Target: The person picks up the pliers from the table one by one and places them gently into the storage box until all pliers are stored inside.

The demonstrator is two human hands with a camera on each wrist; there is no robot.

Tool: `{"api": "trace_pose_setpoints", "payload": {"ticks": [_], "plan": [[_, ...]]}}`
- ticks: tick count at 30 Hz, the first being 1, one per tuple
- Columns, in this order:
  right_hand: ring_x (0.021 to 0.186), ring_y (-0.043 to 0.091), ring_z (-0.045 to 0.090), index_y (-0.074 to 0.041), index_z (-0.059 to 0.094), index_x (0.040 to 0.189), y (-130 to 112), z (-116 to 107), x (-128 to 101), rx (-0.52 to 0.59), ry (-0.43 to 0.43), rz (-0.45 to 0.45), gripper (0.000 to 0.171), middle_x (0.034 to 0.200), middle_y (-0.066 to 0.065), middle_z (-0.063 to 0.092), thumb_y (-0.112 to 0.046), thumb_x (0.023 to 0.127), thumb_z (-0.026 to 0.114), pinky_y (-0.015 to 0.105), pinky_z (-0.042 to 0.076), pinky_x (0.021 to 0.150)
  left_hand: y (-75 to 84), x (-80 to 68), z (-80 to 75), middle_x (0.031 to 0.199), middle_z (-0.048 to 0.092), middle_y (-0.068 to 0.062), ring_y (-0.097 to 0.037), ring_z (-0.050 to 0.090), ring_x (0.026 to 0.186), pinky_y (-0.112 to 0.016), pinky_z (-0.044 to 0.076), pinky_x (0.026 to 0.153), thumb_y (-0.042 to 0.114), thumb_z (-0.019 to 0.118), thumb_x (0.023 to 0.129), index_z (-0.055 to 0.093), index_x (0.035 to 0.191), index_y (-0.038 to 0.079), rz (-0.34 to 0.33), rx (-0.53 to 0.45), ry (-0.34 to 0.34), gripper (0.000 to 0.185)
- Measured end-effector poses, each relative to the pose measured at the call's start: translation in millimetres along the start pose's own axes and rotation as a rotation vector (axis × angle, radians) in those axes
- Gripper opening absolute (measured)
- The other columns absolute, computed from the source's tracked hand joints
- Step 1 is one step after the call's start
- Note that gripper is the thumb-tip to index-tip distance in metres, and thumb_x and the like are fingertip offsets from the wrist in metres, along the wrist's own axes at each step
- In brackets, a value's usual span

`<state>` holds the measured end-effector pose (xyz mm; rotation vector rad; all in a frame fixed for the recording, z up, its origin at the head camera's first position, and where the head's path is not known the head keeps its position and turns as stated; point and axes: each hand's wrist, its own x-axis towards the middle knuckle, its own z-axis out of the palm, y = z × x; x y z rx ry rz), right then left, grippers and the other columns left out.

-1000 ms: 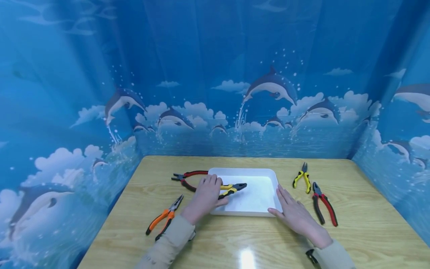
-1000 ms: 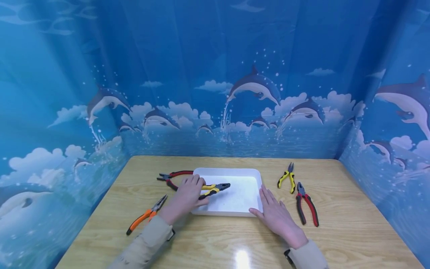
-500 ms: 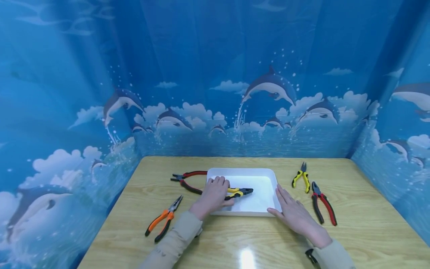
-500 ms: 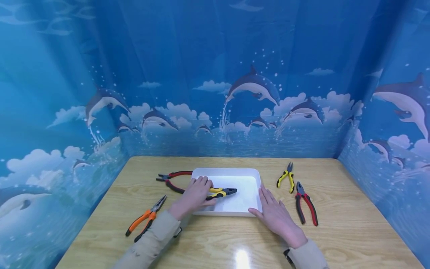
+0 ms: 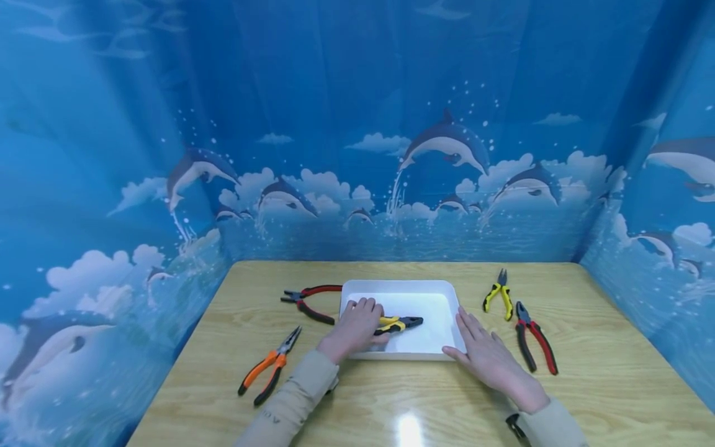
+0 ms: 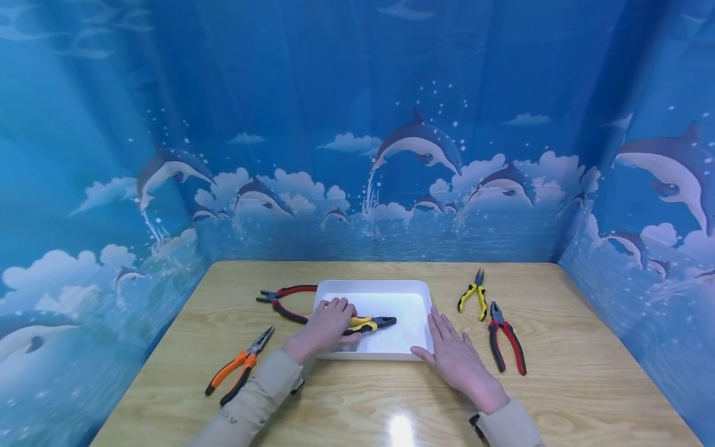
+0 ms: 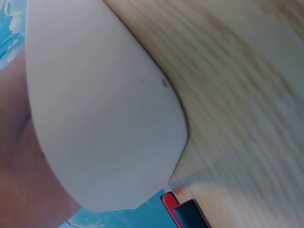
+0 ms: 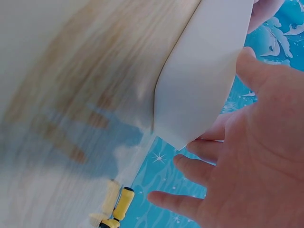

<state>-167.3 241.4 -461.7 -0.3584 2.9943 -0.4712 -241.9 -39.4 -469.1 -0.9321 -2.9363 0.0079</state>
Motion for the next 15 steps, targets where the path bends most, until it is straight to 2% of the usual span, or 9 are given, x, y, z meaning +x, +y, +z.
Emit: {"api": "trace_pose_setpoints", "payload": {"ticks": [15], "plan": [[0.148,0.049,0.021,0.007,0.023,0.157,0.5,1.3,0.1,-0.003,0.007,0.003,0.086,0.165,0.026,0.015,-0.053,0.102,0.052,0.077,0.023,0.109,-3.7,0.5,3.4,0.104,0.057,-0.002,-0.018,0.052,0.094,-0.045,0.047,0.090,0.050,0.063,0.097,0.061,0.118,0.015,0.001,-0.042,-0.078,0.041]]}}
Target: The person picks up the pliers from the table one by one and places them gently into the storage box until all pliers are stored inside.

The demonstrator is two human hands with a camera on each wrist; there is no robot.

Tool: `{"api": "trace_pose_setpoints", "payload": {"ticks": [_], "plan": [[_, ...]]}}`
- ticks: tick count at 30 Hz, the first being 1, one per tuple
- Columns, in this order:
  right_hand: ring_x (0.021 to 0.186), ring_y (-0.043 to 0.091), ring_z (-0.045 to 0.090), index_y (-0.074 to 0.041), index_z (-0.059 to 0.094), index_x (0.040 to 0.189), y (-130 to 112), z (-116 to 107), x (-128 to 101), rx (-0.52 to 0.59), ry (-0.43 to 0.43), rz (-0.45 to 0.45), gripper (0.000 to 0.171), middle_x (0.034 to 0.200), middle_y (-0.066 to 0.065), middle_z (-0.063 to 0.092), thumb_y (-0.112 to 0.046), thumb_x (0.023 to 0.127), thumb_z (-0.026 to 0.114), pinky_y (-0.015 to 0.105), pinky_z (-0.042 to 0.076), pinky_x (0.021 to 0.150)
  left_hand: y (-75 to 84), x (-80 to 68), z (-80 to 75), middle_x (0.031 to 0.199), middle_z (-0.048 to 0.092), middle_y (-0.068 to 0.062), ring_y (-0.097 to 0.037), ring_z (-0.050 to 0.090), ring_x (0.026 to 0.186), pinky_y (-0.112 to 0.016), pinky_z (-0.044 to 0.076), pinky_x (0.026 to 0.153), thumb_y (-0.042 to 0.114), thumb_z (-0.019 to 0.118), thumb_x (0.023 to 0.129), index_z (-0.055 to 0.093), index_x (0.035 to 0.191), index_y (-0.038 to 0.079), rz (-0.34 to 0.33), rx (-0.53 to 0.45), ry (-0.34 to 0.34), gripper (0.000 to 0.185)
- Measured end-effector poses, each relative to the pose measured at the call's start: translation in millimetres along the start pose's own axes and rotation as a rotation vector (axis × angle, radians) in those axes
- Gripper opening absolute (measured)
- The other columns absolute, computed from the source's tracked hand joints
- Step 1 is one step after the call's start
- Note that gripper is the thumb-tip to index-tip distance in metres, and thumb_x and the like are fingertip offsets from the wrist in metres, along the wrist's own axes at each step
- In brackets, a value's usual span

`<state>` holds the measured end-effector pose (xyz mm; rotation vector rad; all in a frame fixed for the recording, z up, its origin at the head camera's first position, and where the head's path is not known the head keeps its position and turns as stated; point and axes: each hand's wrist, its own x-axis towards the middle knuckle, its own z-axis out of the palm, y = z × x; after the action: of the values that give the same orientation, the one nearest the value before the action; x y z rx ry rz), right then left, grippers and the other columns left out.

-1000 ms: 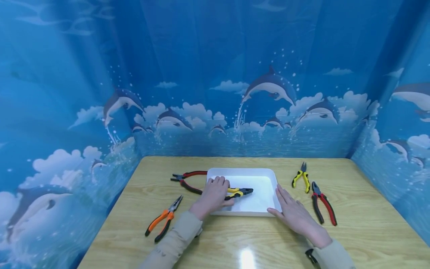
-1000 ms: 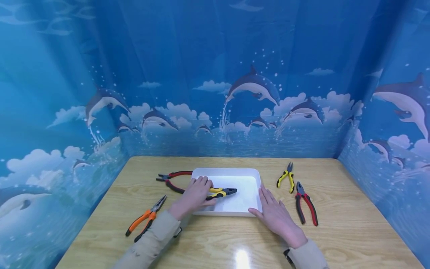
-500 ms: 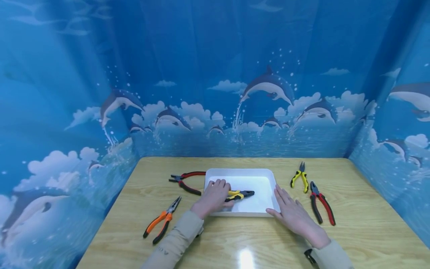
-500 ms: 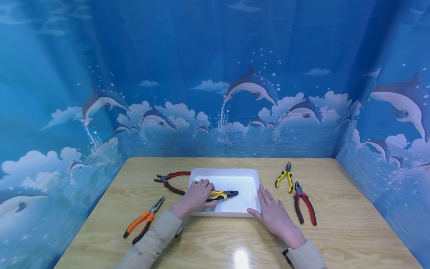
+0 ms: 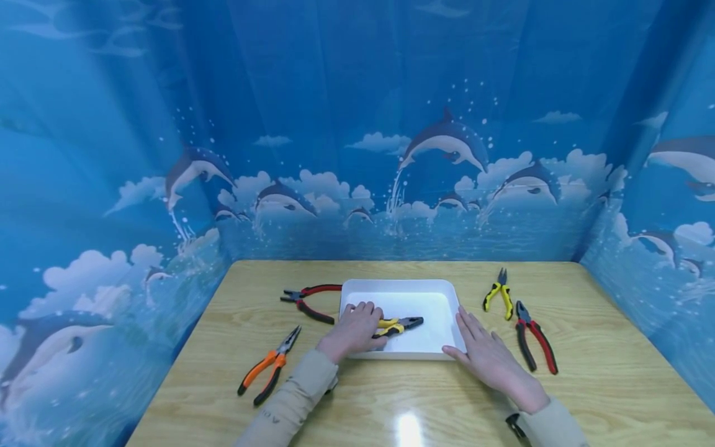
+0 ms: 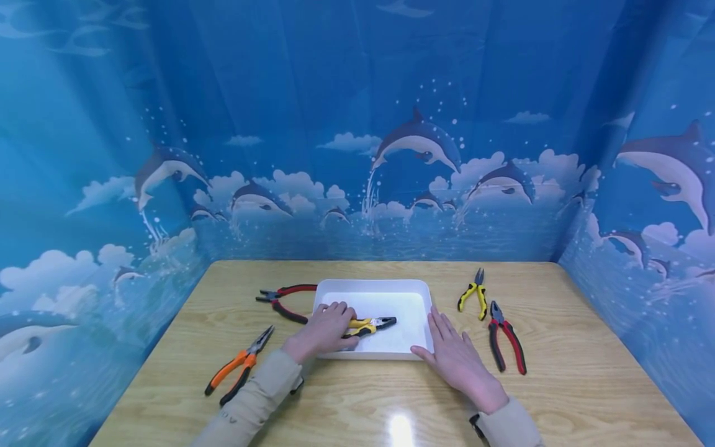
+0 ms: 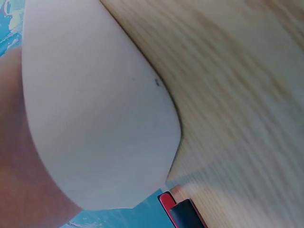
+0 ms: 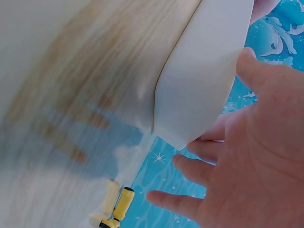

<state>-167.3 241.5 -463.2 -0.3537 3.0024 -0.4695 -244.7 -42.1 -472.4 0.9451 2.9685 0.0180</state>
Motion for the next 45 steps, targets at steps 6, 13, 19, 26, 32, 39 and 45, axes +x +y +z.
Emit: {"api": "trace_pose_setpoints", "payload": {"ticks": [6,13,19,26,32,39,45], "plan": [[0.148,0.049,0.022,0.006,0.024,0.157,-0.5,0.0,-0.4,0.001,0.002,-0.002,0.086,0.165,0.025,0.015,-0.053,0.102,0.053,0.077,0.024,0.108,-0.9,-1.0,-1.0,0.105,0.057,-0.001,-0.017,0.052,0.096,-0.045,0.046,0.092,0.051,0.068,0.094,0.061,0.120,0.015,-0.004,-0.013,-0.011,0.044],[0.148,0.050,0.021,0.007,0.023,0.157,0.2,-1.5,-0.5,0.005,-0.002,-0.005,0.086,0.165,0.026,0.015,-0.053,0.102,0.052,0.077,0.023,0.108,0.2,-1.1,-4.0,0.111,0.059,-0.002,-0.018,0.054,0.101,-0.045,0.045,0.093,0.053,0.069,0.093,0.064,0.127,0.017,-0.037,-0.063,-0.030,0.049],[0.148,0.049,0.021,0.007,0.023,0.157,1.0,-1.4,-0.6,0.004,0.004,-0.006,0.086,0.165,0.026,0.015,-0.053,0.102,0.053,0.077,0.023,0.109,0.1,-0.6,-3.0,0.110,0.058,-0.001,-0.016,0.052,0.099,-0.042,0.044,0.090,0.053,0.067,0.094,0.064,0.131,0.022,-0.040,-0.084,-0.033,0.048],[0.148,0.049,0.022,0.007,0.024,0.157,1.1,0.6,-1.0,-0.007,0.008,-0.010,0.086,0.165,0.026,0.016,-0.054,0.102,0.052,0.077,0.025,0.108,1.3,-4.5,-5.7,0.106,0.058,0.002,-0.014,0.052,0.097,-0.043,0.044,0.092,0.049,0.072,0.092,0.066,0.127,0.025,-0.032,-0.105,-0.053,0.043],[0.148,0.049,0.022,0.007,0.024,0.156,1.2,0.6,-1.7,-0.008,0.012,-0.008,0.087,0.165,0.026,0.016,-0.055,0.102,0.051,0.077,0.024,0.108,2.2,-7.4,-9.9,0.103,0.058,0.004,-0.012,0.050,0.091,-0.038,0.043,0.086,0.046,0.068,0.095,0.067,0.126,0.025,-0.019,-0.113,-0.056,0.038],[0.148,0.049,0.022,0.007,0.025,0.156,1.1,1.1,-1.2,-0.011,0.013,-0.012,0.087,0.164,0.026,0.016,-0.055,0.102,0.051,0.078,0.025,0.107,2.7,-9.0,-12.0,0.099,0.058,0.005,-0.011,0.048,0.086,-0.035,0.041,0.080,0.045,0.066,0.097,0.069,0.123,0.025,-0.028,-0.135,-0.065,0.033],[0.148,0.049,0.023,0.007,0.025,0.156,0.8,1.3,-1.7,-0.013,0.016,-0.016,0.087,0.165,0.026,0.017,-0.056,0.102,0.050,0.078,0.026,0.107,3.9,-11.5,-14.4,0.095,0.057,0.007,-0.010,0.048,0.083,-0.033,0.039,0.078,0.044,0.068,0.097,0.071,0.121,0.025,-0.025,-0.153,-0.074,0.031]]}}
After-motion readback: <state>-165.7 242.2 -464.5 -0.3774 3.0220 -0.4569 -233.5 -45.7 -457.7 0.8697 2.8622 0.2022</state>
